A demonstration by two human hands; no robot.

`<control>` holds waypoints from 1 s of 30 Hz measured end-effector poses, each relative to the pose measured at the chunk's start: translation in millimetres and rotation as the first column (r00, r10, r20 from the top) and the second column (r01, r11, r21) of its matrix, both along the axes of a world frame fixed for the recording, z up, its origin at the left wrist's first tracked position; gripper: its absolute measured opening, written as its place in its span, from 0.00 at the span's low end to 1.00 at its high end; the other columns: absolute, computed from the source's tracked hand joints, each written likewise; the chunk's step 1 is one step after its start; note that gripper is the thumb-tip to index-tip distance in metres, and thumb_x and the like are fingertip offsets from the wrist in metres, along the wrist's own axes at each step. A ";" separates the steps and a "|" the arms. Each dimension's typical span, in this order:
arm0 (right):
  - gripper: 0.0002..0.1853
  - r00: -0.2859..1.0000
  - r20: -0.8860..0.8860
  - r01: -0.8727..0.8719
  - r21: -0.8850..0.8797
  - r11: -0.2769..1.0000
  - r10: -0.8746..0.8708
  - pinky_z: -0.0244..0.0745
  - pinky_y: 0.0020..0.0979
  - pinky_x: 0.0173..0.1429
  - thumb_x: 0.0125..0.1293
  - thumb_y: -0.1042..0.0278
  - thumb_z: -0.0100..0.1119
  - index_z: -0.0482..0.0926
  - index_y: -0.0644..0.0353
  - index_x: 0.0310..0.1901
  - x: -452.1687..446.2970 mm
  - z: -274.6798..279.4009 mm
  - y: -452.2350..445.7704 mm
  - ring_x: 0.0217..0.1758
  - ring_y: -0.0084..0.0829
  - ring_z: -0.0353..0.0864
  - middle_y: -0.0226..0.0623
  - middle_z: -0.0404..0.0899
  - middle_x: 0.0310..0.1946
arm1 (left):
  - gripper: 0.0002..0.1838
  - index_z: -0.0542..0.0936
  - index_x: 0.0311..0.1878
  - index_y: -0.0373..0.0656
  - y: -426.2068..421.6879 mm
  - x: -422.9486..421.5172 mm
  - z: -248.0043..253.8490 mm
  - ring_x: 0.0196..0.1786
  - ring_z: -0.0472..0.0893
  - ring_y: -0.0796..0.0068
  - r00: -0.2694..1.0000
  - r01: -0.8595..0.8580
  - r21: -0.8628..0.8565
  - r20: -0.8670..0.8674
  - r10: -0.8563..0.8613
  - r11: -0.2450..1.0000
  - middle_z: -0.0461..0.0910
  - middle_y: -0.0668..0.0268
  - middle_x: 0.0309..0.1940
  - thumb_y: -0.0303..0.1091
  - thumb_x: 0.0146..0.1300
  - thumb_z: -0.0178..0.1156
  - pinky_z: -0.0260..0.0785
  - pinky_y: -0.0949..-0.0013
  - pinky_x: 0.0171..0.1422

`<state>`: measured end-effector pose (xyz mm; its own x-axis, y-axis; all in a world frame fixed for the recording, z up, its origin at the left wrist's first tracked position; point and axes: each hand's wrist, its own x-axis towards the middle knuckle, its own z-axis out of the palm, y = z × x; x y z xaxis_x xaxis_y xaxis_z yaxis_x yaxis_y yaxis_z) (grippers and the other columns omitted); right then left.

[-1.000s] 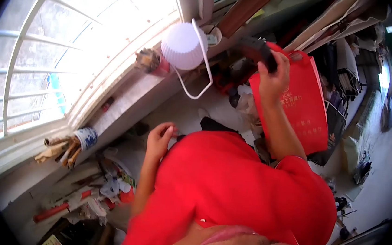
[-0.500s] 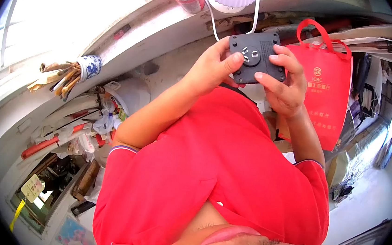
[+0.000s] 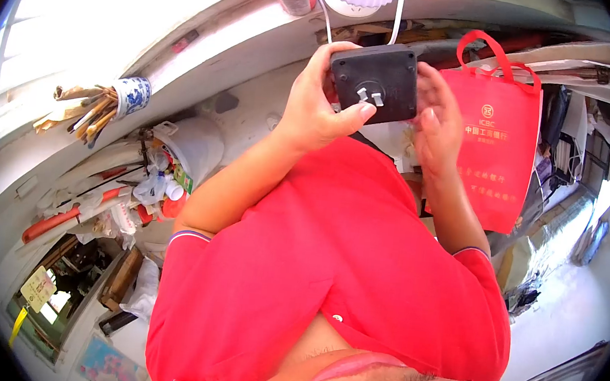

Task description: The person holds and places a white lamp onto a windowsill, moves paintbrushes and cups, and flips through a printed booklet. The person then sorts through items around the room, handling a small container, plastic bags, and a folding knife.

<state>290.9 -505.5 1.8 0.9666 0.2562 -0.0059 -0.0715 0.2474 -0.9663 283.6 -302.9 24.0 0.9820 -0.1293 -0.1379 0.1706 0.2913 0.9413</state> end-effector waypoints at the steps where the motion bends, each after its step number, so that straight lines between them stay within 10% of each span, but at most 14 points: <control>1: 0.33 0.988 -0.134 -0.072 0.041 0.997 0.077 0.75 0.28 0.47 0.65 0.52 0.59 0.63 0.66 0.63 -4.4 -1.3 -1.1 0.49 0.30 0.78 0.40 0.75 0.50 | 0.41 0.61 0.63 0.35 0.8 -1.5 -2.5 0.55 0.72 0.75 0.999 -0.009 0.061 0.045 0.006 0.998 0.72 0.62 0.51 0.37 0.47 0.71 0.65 0.69 0.61; 10: 0.17 0.948 -0.271 0.205 0.131 0.970 -0.164 0.75 0.24 0.35 0.68 0.57 0.56 0.70 0.63 0.49 -19.9 -17.4 21.2 0.29 0.22 0.78 0.33 0.77 0.33 | 0.44 0.54 0.72 0.41 16.6 -22.0 -6.3 0.49 0.78 0.72 0.983 0.118 0.305 0.101 -0.156 0.945 0.74 0.59 0.53 0.31 0.53 0.68 0.71 0.69 0.56; 21: 0.12 0.466 -0.259 0.882 0.056 0.469 -0.846 0.70 0.23 0.27 0.69 0.61 0.55 0.70 0.62 0.42 106.2 -80.5 -28.0 0.26 0.25 0.78 0.32 0.76 0.27 | 0.19 0.76 0.54 0.35 101.3 -85.5 -49.7 0.42 0.81 0.76 0.977 0.212 0.405 -0.123 -0.176 0.890 0.82 0.61 0.42 0.28 0.59 0.62 0.73 0.73 0.50; 30: 0.22 0.033 0.248 0.783 -0.609 -0.130 -0.968 0.76 0.41 0.43 0.62 0.58 0.63 0.73 0.71 0.46 231.2 -127.0 -73.8 0.39 0.46 0.83 0.51 0.82 0.36 | 0.15 0.77 0.50 0.31 147.1 -104.0 -71.6 0.40 0.81 0.76 0.913 0.214 0.348 -0.403 -0.060 0.913 0.83 0.60 0.39 0.31 0.64 0.59 0.73 0.73 0.46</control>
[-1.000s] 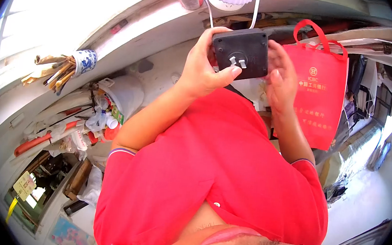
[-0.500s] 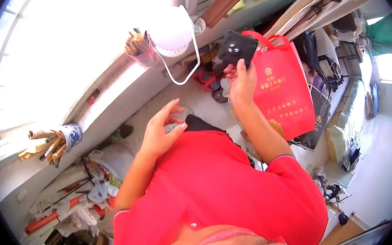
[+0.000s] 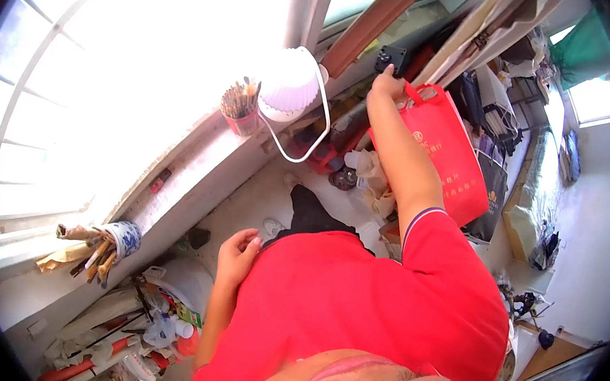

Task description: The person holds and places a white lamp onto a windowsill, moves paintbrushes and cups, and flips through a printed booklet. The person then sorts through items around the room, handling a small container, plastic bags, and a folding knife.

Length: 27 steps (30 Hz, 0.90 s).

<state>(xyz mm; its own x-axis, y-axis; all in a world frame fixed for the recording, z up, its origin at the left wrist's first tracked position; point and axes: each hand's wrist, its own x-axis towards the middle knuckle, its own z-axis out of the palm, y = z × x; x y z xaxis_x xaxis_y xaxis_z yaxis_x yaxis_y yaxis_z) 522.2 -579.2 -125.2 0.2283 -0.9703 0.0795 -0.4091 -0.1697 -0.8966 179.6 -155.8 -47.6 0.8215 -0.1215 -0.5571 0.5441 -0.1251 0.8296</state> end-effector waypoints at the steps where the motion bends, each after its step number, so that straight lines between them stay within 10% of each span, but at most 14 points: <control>1: 0.25 0.998 0.064 -0.009 0.130 0.991 0.001 0.74 0.46 0.51 0.61 0.57 0.64 0.73 0.72 0.49 10.2 6.8 -4.8 0.45 0.53 0.81 0.55 0.81 0.39 | 0.15 0.77 0.51 0.31 3.2 2.6 -5.2 0.40 0.81 0.75 1.000 -0.018 -0.011 -0.001 0.018 1.000 0.82 0.59 0.40 0.31 0.65 0.57 0.73 0.73 0.46; 13: 0.28 0.879 -0.096 0.470 0.330 0.818 -0.467 0.72 0.49 0.57 0.66 0.47 0.50 0.77 0.71 0.47 123.1 -5.0 -90.5 0.47 0.54 0.81 0.56 0.81 0.43 | 0.14 0.77 0.49 0.30 -18.1 92.1 -25.8 0.39 0.80 0.74 0.975 -0.114 -0.104 -0.203 0.092 0.988 0.82 0.58 0.39 0.32 0.67 0.55 0.72 0.74 0.43; 27: 0.27 0.889 0.086 0.316 0.596 0.738 -0.450 0.70 0.50 0.58 0.70 0.49 0.44 0.73 0.69 0.54 211.4 -33.5 -171.5 0.55 0.49 0.76 0.54 0.75 0.52 | 0.14 0.77 0.50 0.33 -46.2 146.9 -34.4 0.41 0.80 0.77 0.936 -0.075 -0.036 -0.348 0.058 0.997 0.83 0.60 0.40 0.34 0.69 0.54 0.70 0.75 0.43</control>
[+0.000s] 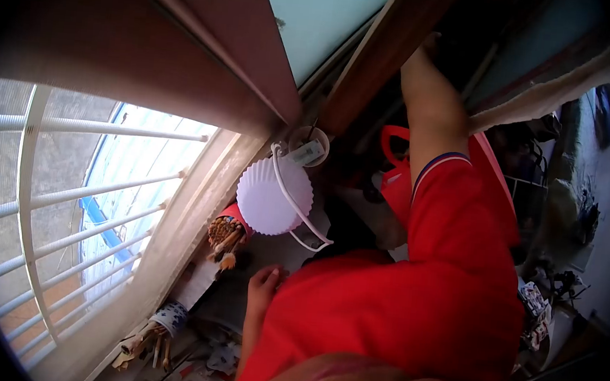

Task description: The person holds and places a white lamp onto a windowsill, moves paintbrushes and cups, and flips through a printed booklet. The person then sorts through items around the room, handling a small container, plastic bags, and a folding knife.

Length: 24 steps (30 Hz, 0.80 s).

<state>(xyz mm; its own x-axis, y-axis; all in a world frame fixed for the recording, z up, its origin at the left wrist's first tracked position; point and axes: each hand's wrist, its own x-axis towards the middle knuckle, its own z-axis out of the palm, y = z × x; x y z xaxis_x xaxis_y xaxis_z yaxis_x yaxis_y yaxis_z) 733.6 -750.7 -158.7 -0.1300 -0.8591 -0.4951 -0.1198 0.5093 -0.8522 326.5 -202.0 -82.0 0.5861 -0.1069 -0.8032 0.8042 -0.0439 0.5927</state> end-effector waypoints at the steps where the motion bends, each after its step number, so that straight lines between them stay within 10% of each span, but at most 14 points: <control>1: 0.27 1.000 0.016 -0.010 0.005 1.000 0.010 0.69 0.50 0.59 0.71 0.50 0.44 0.73 0.68 0.55 4.4 0.3 -1.8 0.56 0.48 0.75 0.53 0.75 0.53 | 0.15 0.77 0.50 0.33 -1.1 0.4 -3.5 0.41 0.79 0.77 1.000 -0.004 -0.006 0.004 0.004 1.000 0.83 0.60 0.40 0.35 0.69 0.54 0.70 0.75 0.42; 11: 0.24 0.987 0.101 -0.121 -0.011 0.993 0.121 0.62 0.52 0.63 0.72 0.53 0.41 0.71 0.59 0.60 3.5 2.3 8.5 0.62 0.43 0.71 0.44 0.72 0.59 | 0.16 0.78 0.49 0.33 -1.2 -15.4 -8.8 0.42 0.80 0.73 0.994 0.045 0.011 0.097 -0.046 0.999 0.82 0.58 0.40 0.37 0.68 0.55 0.71 0.72 0.49; 13: 0.23 0.907 -0.187 -0.398 -0.081 0.914 0.378 0.60 0.53 0.64 0.72 0.53 0.40 0.70 0.57 0.62 -7.6 0.4 22.1 0.63 0.42 0.70 0.43 0.71 0.60 | 0.17 0.78 0.49 0.33 -1.7 -15.6 -4.7 0.42 0.80 0.74 0.991 0.037 0.014 0.130 -0.038 0.999 0.82 0.59 0.41 0.38 0.68 0.55 0.71 0.73 0.49; 14: 0.23 0.496 -0.679 -0.750 -0.022 0.661 0.540 0.60 0.53 0.65 0.72 0.53 0.40 0.70 0.56 0.62 -13.9 -0.1 30.9 0.64 0.41 0.69 0.42 0.71 0.61 | 0.17 0.79 0.49 0.33 -2.2 -16.7 -1.8 0.40 0.79 0.75 0.985 0.054 0.043 0.162 -0.060 0.998 0.82 0.61 0.39 0.38 0.67 0.56 0.71 0.72 0.48; 15: 0.23 -0.234 -0.941 -0.912 0.299 0.281 0.243 0.59 0.53 0.65 0.72 0.54 0.39 0.70 0.55 0.63 -27.7 3.1 45.2 0.65 0.41 0.69 0.41 0.70 0.62 | 0.17 0.79 0.48 0.33 -1.3 -20.0 3.1 0.39 0.79 0.76 0.980 0.057 0.082 0.185 -0.072 0.995 0.82 0.62 0.38 0.38 0.67 0.56 0.71 0.72 0.46; 16: 0.23 -0.509 -0.858 -0.857 0.498 0.130 -0.071 0.58 0.54 0.66 0.72 0.54 0.39 0.70 0.54 0.63 -39.9 2.4 60.7 0.65 0.40 0.68 0.40 0.70 0.62 | 0.17 0.79 0.48 0.33 2.5 -22.7 6.5 0.38 0.79 0.76 0.975 0.070 0.081 0.203 -0.085 0.994 0.82 0.63 0.37 0.39 0.67 0.56 0.71 0.72 0.46; 20: 0.26 -0.645 -0.440 -0.589 0.807 0.040 -0.625 0.55 0.61 0.66 0.71 0.48 0.39 0.70 0.52 0.64 -91.8 -36.2 105.5 0.68 0.39 0.65 0.40 0.68 0.64 | 0.16 0.79 0.48 0.35 17.7 -55.3 -12.6 0.39 0.79 0.77 0.956 -0.042 -0.013 0.288 0.044 0.999 0.82 0.63 0.36 0.39 0.67 0.56 0.72 0.72 0.46; 21: 0.29 -0.355 -0.935 -0.935 0.355 0.026 0.003 0.54 0.56 0.68 0.71 0.46 0.37 0.69 0.56 0.64 -111.1 -36.2 122.6 0.68 0.39 0.65 0.41 0.68 0.65 | 0.16 0.79 0.48 0.35 20.6 -61.3 -12.0 0.40 0.80 0.76 0.959 -0.037 -0.032 0.281 0.044 0.999 0.82 0.62 0.38 0.39 0.67 0.55 0.72 0.71 0.47; 22: 0.31 0.258 -0.773 -0.936 -0.052 0.347 0.580 0.53 0.52 0.70 0.71 0.43 0.36 0.68 0.59 0.65 -126.7 -26.3 134.6 0.68 0.40 0.65 0.42 0.67 0.65 | 0.15 0.79 0.48 0.35 22.7 -65.3 -7.1 0.39 0.80 0.77 0.958 -0.079 -0.028 0.273 0.083 0.997 0.82 0.62 0.37 0.38 0.67 0.56 0.73 0.72 0.46; 23: 0.34 0.766 -0.085 -0.642 -0.071 0.763 0.637 0.52 0.47 0.73 0.71 0.41 0.35 0.67 0.62 0.65 -139.2 -13.4 131.8 0.68 0.41 0.65 0.43 0.67 0.65 | 0.15 0.79 0.48 0.35 28.0 -67.5 -3.4 0.38 0.80 0.77 0.957 -0.094 -0.030 0.272 0.098 0.995 0.82 0.62 0.37 0.38 0.67 0.56 0.73 0.72 0.44; 24: 0.36 0.740 0.149 -0.641 -0.140 0.755 0.656 0.52 0.42 0.73 0.70 0.39 0.32 0.66 0.62 0.66 -145.7 -46.0 109.7 0.68 0.41 0.64 0.43 0.65 0.66 | 0.15 0.79 0.48 0.36 34.5 -77.0 -4.6 0.38 0.80 0.78 0.954 -0.120 -0.037 0.273 0.126 0.992 0.82 0.63 0.36 0.38 0.67 0.56 0.74 0.71 0.43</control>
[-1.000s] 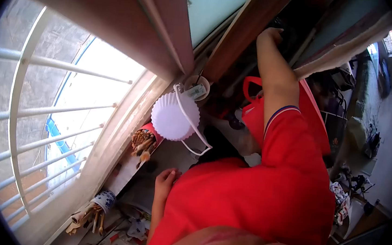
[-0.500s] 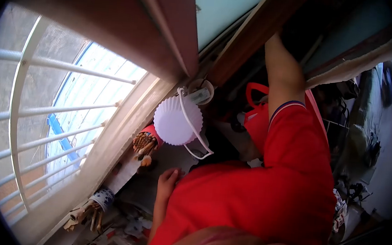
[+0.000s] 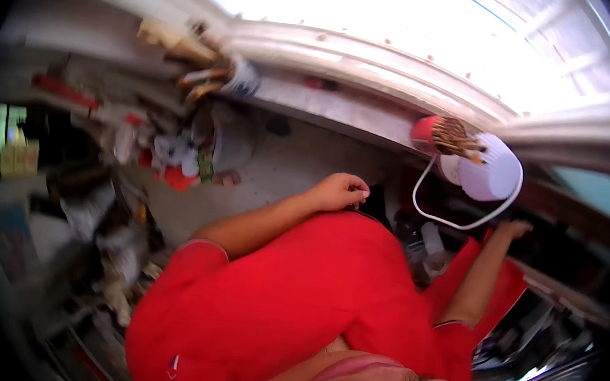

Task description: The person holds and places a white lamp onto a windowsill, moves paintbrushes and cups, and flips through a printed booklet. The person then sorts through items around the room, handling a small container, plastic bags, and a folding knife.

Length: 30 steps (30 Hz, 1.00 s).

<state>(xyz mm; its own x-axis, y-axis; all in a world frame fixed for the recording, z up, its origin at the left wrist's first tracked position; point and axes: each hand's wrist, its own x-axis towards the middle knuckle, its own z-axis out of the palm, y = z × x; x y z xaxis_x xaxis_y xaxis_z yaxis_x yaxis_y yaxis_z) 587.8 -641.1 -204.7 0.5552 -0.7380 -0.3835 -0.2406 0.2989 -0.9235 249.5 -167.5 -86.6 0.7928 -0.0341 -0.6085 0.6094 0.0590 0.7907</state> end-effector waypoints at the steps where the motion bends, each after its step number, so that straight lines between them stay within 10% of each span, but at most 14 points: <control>1: 0.37 0.997 0.025 -0.070 0.077 0.995 0.068 0.49 0.42 0.74 0.70 0.38 0.33 0.63 0.62 0.67 -35.3 46.7 55.0 0.71 0.40 0.59 0.43 0.60 0.69 | 0.15 0.79 0.48 0.36 7.2 -14.2 -4.3 0.37 0.80 0.78 0.999 -0.037 -0.006 0.000 0.037 0.999 0.82 0.63 0.36 0.37 0.66 0.56 0.74 0.71 0.41; 4: 0.36 0.945 0.102 -0.323 0.163 0.932 0.310 0.42 0.43 0.76 0.72 0.41 0.32 0.56 0.64 0.69 -99.0 77.9 77.2 0.76 0.41 0.49 0.42 0.56 0.71 | 0.14 0.79 0.47 0.36 19.9 -37.5 -9.0 0.36 0.80 0.78 0.998 -0.059 0.001 0.020 0.059 0.998 0.82 0.63 0.35 0.36 0.65 0.57 0.74 0.71 0.38; 10: 0.23 0.909 0.119 -0.380 -0.150 0.913 0.398 0.66 0.37 0.62 0.71 0.57 0.45 0.71 0.71 0.55 -218.7 141.0 145.0 0.59 0.39 0.72 0.46 0.73 0.56 | 0.14 0.76 0.51 0.34 78.9 -82.4 -41.1 0.33 0.80 0.77 0.881 -0.449 0.122 0.227 0.415 0.885 0.81 0.61 0.36 0.29 0.63 0.58 0.75 0.72 0.37; 19: 0.12 0.824 0.219 -0.423 -0.375 0.825 0.522 0.74 0.27 0.43 0.70 0.69 0.46 0.76 0.70 0.45 -282.9 183.4 181.1 0.41 0.30 0.79 0.42 0.79 0.41 | 0.19 0.68 0.56 0.41 263.9 -101.9 20.3 0.28 0.82 0.72 0.167 -0.982 0.122 0.233 0.958 0.142 0.76 0.59 0.50 0.40 0.67 0.51 0.72 0.74 0.26; 30: 0.08 0.530 -0.002 -0.848 0.003 0.530 0.848 0.75 0.22 0.41 0.68 0.75 0.50 0.78 0.66 0.42 -299.1 157.1 230.5 0.35 0.23 0.79 0.35 0.80 0.37 | 0.17 0.70 0.61 0.48 320.5 -73.0 -0.4 0.31 0.85 0.51 0.479 -0.877 0.058 0.026 0.877 0.477 0.76 0.50 0.52 0.30 0.70 0.45 0.80 0.70 0.24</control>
<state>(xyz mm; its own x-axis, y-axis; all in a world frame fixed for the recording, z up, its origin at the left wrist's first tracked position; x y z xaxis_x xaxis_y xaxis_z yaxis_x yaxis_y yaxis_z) 288.8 -410.6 -47.5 0.9186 0.0793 -0.3871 -0.3846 -0.0454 -0.9220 176.5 153.0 -87.0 0.3865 0.7102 -0.5884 0.2701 0.5229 0.8085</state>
